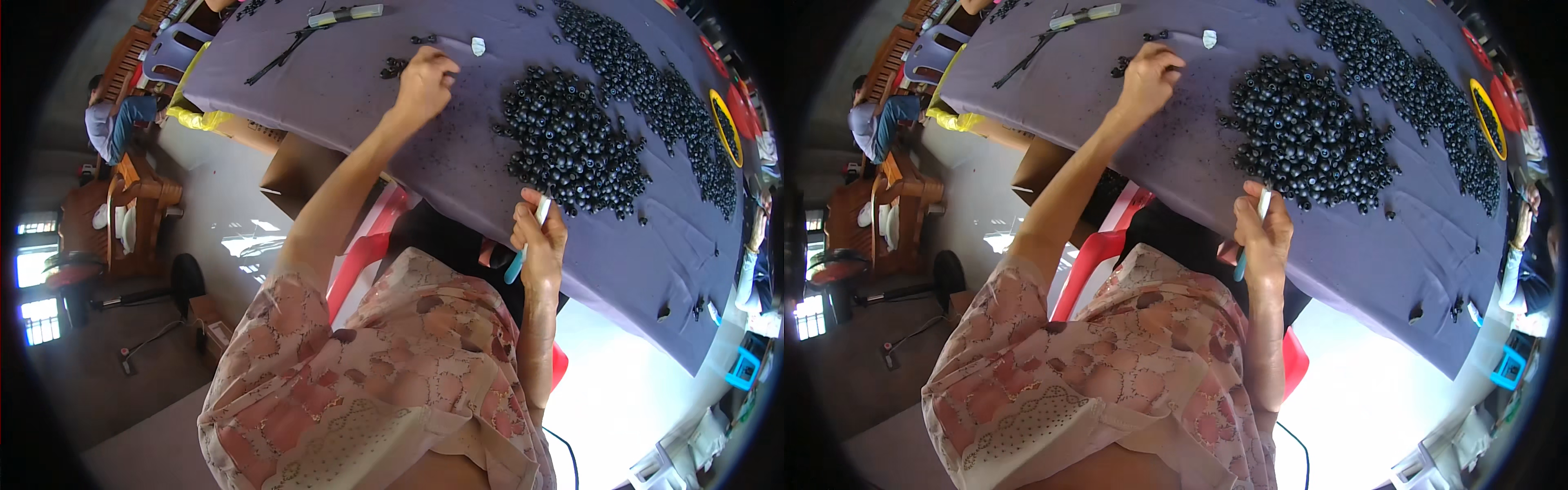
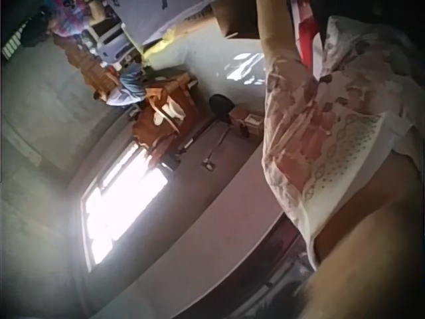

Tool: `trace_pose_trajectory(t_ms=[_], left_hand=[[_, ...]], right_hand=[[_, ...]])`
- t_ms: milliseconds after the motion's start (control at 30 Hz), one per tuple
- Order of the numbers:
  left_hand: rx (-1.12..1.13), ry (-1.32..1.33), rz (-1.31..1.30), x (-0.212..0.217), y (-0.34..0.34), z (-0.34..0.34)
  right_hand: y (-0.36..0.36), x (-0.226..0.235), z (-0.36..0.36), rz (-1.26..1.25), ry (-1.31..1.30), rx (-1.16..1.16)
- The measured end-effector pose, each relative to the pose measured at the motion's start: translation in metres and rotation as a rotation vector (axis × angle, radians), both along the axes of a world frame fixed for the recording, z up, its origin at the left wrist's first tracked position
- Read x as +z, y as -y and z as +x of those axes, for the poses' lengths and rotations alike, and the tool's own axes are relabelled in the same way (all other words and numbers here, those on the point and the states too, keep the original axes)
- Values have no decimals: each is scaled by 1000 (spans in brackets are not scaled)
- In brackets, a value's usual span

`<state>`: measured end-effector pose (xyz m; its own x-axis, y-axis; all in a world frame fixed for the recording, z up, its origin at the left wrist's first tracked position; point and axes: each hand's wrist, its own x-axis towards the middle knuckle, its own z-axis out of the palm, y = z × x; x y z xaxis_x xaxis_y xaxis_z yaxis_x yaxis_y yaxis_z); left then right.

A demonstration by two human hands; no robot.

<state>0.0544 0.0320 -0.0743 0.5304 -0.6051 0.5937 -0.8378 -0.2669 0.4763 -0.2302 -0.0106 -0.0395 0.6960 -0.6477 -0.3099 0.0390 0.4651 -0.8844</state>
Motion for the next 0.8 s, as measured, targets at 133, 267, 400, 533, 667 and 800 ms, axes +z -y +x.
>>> trace_pose_trajectory(t_ms=[133, 267, 400, 533, 667, 800], left_hand=[[-330, -94, 59, 15, 9, -70], [-400, -136, 159, 12, 11, -70], [-482, -186, 181, 15, 7, -78], [-487, -142, 92, 19, 9, -94], [-438, -146, 204, 19, 9, -94], [-373, -348, 69, 26, 5, -101]], right_hand=[[1, 3, 3, 2, -23, -35], [0, -5, 0, -31, 25, -8], [0, -3, 2, -42, -5, -21], [-1, 2, 2, -37, -27, -16], [-1, -1, -1, -41, -32, -6], [0, 0, -1, -103, -44, -11]])
